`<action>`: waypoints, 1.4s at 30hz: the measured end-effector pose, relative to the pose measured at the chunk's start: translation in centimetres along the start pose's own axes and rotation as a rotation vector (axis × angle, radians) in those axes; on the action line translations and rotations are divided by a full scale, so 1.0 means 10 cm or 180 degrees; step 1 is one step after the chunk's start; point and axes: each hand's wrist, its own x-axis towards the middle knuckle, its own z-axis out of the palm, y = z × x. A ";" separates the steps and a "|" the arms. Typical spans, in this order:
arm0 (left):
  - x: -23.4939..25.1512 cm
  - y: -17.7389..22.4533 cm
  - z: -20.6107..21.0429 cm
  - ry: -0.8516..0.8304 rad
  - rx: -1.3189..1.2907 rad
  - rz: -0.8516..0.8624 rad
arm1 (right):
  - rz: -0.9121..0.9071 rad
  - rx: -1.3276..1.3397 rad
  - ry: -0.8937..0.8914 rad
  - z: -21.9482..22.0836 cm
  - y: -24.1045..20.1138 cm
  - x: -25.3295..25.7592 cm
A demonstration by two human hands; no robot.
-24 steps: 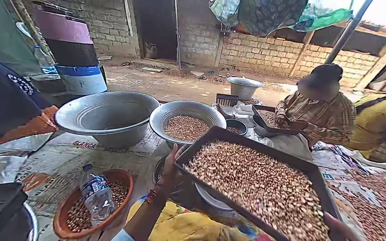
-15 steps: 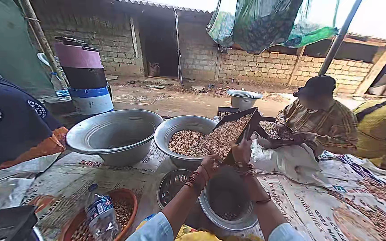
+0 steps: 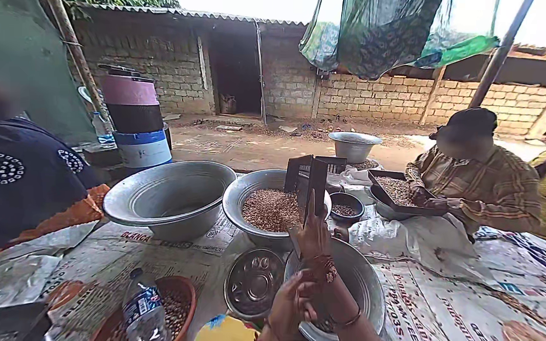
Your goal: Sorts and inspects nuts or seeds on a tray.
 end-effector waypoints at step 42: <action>-1.31 0.02 -0.30 -0.2831 -0.1810 -0.0203 | 0.0412 0.2651 0.2269 0.13 1.65 -1.10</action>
